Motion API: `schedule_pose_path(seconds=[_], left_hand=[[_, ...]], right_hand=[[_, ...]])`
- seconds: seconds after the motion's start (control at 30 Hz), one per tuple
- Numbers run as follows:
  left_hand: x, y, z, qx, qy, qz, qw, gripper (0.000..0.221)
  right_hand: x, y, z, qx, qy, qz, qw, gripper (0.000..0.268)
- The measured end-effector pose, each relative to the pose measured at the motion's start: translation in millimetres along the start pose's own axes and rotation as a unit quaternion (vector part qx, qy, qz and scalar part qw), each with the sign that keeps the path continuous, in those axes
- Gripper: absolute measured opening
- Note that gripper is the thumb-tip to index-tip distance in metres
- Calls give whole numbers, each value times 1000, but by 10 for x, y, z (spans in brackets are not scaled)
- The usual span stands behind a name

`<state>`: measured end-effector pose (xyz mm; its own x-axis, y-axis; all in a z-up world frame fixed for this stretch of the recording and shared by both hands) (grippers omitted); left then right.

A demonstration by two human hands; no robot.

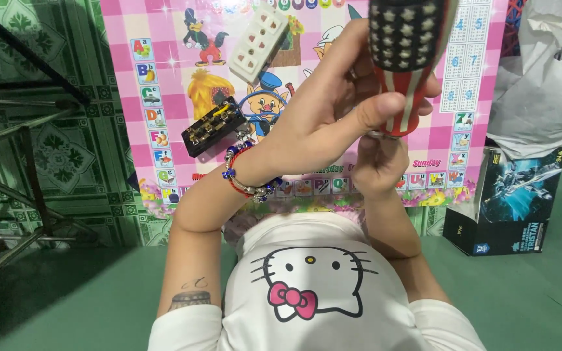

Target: The person disassembles a white electrical outlet cover and then uses a screwdriver to tighten screws on the internal components of a black electrical box. They manipulate wires and metal terminals while working on a colorful mat.

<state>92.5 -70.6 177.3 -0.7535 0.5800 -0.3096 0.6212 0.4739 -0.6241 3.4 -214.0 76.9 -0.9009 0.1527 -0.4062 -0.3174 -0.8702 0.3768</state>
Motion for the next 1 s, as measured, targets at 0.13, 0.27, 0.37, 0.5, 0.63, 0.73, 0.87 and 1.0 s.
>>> schedule_pose_path(seconds=[0.13, 0.27, 0.37, 0.5, 0.63, 0.73, 0.87, 1.0], left_hand=[[-15, -83, -113, -60, 8, 4, 998, 47], [18, -154, -132, -184, 12, 59, 981, 49], [52, -177, -42, -249, 4, 87, 965, 45], [84, -66, 103, -262, 6, 60, 963, 46], [176, 97, 336, -265, 1, 33, 964, 47], [245, 80, 465, -317, -17, 63, 946, 46], [328, 17, 373, -280, -12, 81, 957, 42], [434, -108, 340, -284, -35, 87, 954, 41]], right_hand=[[-67, -6, 60, 7, -5, 17, 1000, 26], [-87, -12, 83, 15, -10, 36, 999, 28], [-107, -34, 51, 20, -14, 49, 999, 29], [-196, -198, -247, 25, -15, 71, 997, 30], [422, -129, -1353, 33, -23, 96, 995, 32], [509, -82, -1413, 38, -30, 112, 993, 33], [558, -41, -1435, 46, -37, 132, 990, 35], [-232, -139, -245, 53, -40, 149, 987, 37]])
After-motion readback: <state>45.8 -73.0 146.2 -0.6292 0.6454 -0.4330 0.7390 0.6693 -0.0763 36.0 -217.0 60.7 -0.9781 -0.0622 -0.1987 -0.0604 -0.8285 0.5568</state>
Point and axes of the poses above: each hand's wrist, its own x-axis away from the middle knuckle, its own y-axis out of the back of the hand, z = x × y, the point moved 6 cm from there along -x, towards the middle knuckle, and after that the axes turned 12 degrees about x, right-handed, at the moved point
